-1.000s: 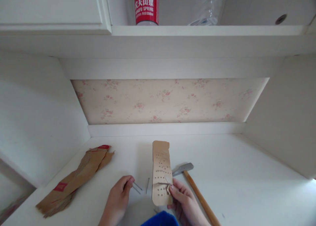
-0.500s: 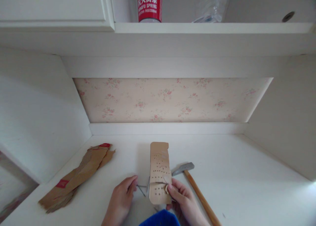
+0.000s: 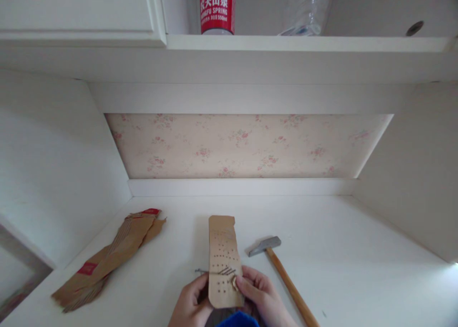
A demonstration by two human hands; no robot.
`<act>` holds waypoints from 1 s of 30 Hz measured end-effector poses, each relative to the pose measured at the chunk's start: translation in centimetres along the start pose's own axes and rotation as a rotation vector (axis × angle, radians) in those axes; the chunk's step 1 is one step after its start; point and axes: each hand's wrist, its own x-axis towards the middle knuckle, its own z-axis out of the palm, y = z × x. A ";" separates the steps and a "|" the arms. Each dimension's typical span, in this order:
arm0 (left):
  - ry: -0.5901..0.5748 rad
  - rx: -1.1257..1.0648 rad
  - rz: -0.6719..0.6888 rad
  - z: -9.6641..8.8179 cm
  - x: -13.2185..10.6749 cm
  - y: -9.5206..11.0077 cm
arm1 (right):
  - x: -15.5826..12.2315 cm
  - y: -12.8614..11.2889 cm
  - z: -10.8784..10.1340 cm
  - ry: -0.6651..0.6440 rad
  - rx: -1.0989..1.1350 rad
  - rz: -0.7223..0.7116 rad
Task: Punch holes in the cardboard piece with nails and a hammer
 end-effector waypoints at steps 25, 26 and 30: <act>0.305 0.860 0.770 -1.8 0.2 -0.8 | -0.4 -0.4 0.3 -0.005 -0.100 -0.044; 0.301 0.875 0.808 -1.8 0.2 -0.8 | -0.4 -0.5 0.4 -0.005 -0.084 -0.048; 0.299 0.919 0.907 -1.7 0.4 -0.8 | -0.6 -0.6 0.6 -0.043 -0.068 -0.059</act>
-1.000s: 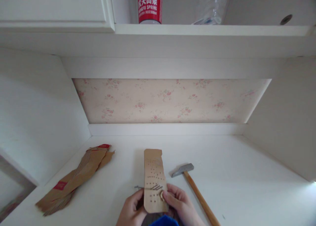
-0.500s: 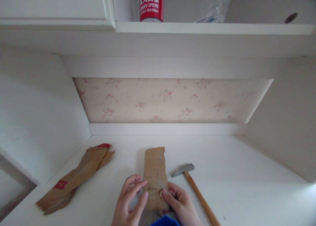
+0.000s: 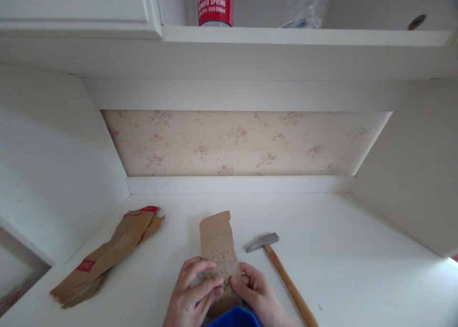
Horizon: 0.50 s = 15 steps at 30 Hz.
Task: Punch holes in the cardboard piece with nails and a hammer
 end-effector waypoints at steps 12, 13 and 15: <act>-0.142 -0.042 -0.188 0.5 -2.0 -0.2 | -0.2 -0.5 0.5 -0.066 0.014 -0.040; -0.136 -0.045 -0.202 0.5 -2.0 -0.1 | -0.2 -0.3 0.4 -0.072 0.020 -0.043; -0.131 -0.066 -0.230 0.5 -1.7 0.1 | -0.1 0.1 0.1 -0.081 0.029 -0.053</act>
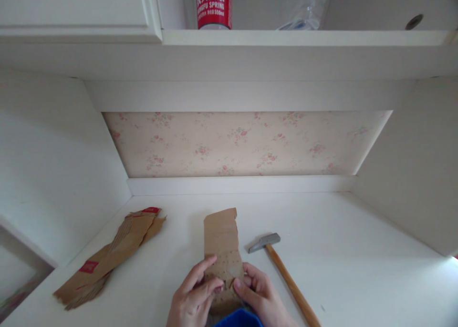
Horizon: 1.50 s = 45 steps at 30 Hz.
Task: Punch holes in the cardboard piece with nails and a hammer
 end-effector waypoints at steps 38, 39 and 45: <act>-0.253 -0.508 -0.395 -0.9 1.8 2.3 | 0.1 1.1 -1.1 0.118 0.196 0.126; -0.252 -0.482 -0.369 -0.9 1.7 2.2 | 0.1 1.1 -1.1 0.116 0.196 0.123; -0.200 -0.391 -0.225 -0.5 1.1 1.2 | 0.2 0.8 -0.8 0.072 0.199 0.108</act>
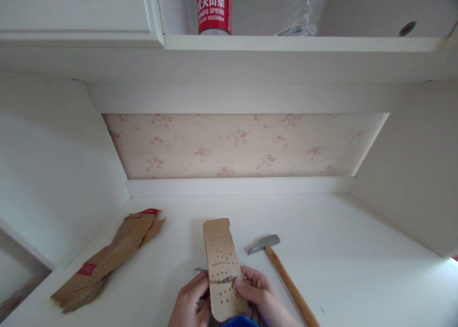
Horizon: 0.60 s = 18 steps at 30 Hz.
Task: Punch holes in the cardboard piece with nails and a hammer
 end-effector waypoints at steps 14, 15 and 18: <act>0.063 0.045 -0.019 0.0 -0.1 1.2 | -0.1 -0.7 0.7 -0.036 0.067 -0.014; 0.067 0.061 -0.014 -0.1 -0.1 1.2 | -0.1 -0.7 0.6 -0.022 0.067 -0.014; 0.079 0.104 0.000 -0.1 0.1 1.1 | 0.0 -0.5 0.4 0.009 0.057 -0.015</act>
